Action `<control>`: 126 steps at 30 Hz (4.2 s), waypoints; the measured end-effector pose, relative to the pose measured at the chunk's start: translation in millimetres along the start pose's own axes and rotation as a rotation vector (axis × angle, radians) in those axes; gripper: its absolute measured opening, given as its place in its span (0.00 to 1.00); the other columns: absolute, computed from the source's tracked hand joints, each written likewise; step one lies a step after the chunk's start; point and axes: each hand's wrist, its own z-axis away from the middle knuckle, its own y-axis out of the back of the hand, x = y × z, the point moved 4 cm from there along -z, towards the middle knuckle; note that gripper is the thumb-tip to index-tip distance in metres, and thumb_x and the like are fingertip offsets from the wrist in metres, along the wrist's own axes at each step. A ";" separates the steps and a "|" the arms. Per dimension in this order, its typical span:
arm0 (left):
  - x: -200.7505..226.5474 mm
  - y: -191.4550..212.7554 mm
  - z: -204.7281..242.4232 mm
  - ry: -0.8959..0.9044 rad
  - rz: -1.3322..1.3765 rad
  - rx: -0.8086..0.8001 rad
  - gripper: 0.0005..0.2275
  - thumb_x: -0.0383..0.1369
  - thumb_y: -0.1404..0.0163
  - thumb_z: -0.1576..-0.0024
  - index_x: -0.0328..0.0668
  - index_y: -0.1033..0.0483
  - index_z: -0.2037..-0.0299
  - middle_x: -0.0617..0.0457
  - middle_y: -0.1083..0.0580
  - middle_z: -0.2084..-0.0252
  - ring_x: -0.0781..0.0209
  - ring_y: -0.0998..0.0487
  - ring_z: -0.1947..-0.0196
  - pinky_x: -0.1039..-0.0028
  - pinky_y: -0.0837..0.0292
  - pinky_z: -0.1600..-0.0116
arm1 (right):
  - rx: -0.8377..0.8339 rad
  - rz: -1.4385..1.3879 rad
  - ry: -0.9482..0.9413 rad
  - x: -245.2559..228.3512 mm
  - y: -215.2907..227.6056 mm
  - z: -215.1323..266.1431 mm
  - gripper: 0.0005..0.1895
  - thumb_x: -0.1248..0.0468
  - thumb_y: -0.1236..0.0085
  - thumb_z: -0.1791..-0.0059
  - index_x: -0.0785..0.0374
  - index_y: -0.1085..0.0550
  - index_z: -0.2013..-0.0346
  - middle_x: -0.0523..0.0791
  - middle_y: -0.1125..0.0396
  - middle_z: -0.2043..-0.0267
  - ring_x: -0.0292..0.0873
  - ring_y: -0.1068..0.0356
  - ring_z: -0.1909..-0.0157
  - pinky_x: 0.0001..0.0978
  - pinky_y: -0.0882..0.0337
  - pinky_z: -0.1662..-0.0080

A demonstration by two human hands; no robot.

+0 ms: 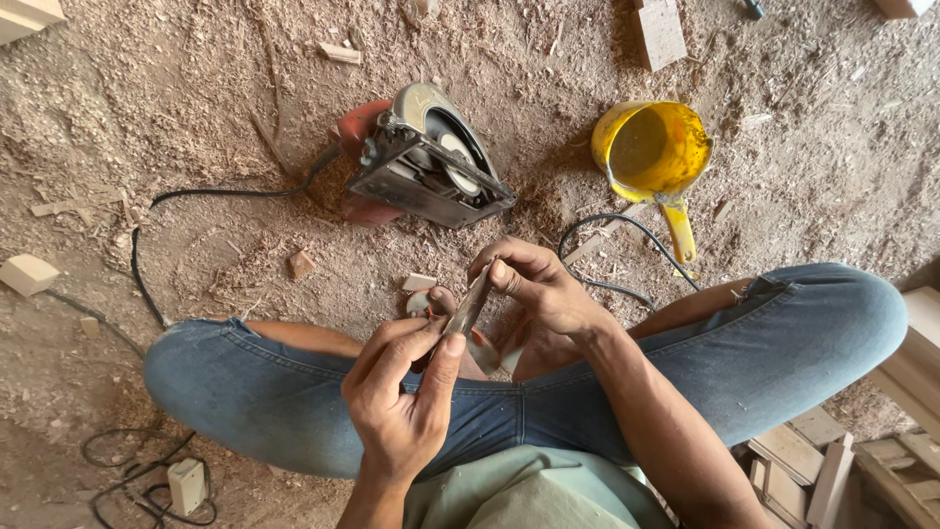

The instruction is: The person sits on the floor and works on a circular saw. They handle a small metal piece, a circular saw blade, and the saw itself, repeatedly attempting to fit the blade into the saw's arbor.

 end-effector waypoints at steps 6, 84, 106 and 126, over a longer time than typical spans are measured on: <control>17.1 -2.2 -1.0 -0.050 -0.113 -0.010 0.06 0.27 0.41 0.40 0.33 0.20 0.55 0.50 0.22 0.59 0.61 0.18 0.60 0.75 0.21 0.57 | -0.015 0.002 0.023 -2.1 -7.9 -2.9 0.17 0.53 0.43 0.45 0.63 0.23 0.49 0.44 0.26 0.51 0.41 0.29 0.44 0.39 0.30 0.39; -162.8 -14.4 -36.2 0.333 0.053 -0.373 0.13 0.39 0.52 0.35 0.36 0.23 0.54 0.51 0.21 0.70 0.65 0.21 0.73 0.73 0.28 0.69 | 0.455 0.771 0.046 20.6 14.2 -35.4 0.20 0.49 0.49 0.42 0.65 0.26 0.54 0.44 0.30 0.71 0.35 0.32 0.68 0.33 0.30 0.64; -210.9 -44.9 -57.0 0.090 -0.129 -0.203 0.10 0.35 0.52 0.33 0.33 0.25 0.58 0.42 0.23 0.59 0.44 0.21 0.57 0.59 0.27 0.51 | 0.611 0.887 0.040 35.9 30.1 -64.3 0.18 0.51 0.49 0.42 0.65 0.25 0.61 0.45 0.35 0.80 0.37 0.40 0.79 0.37 0.41 0.74; -221.8 -54.3 -58.7 0.175 -0.198 -0.242 0.10 0.35 0.52 0.34 0.34 0.24 0.59 0.42 0.21 0.60 0.45 0.19 0.60 0.59 0.27 0.53 | 0.632 0.964 0.039 40.6 37.3 -68.9 0.19 0.51 0.48 0.43 0.64 0.23 0.61 0.44 0.32 0.80 0.36 0.39 0.82 0.35 0.41 0.77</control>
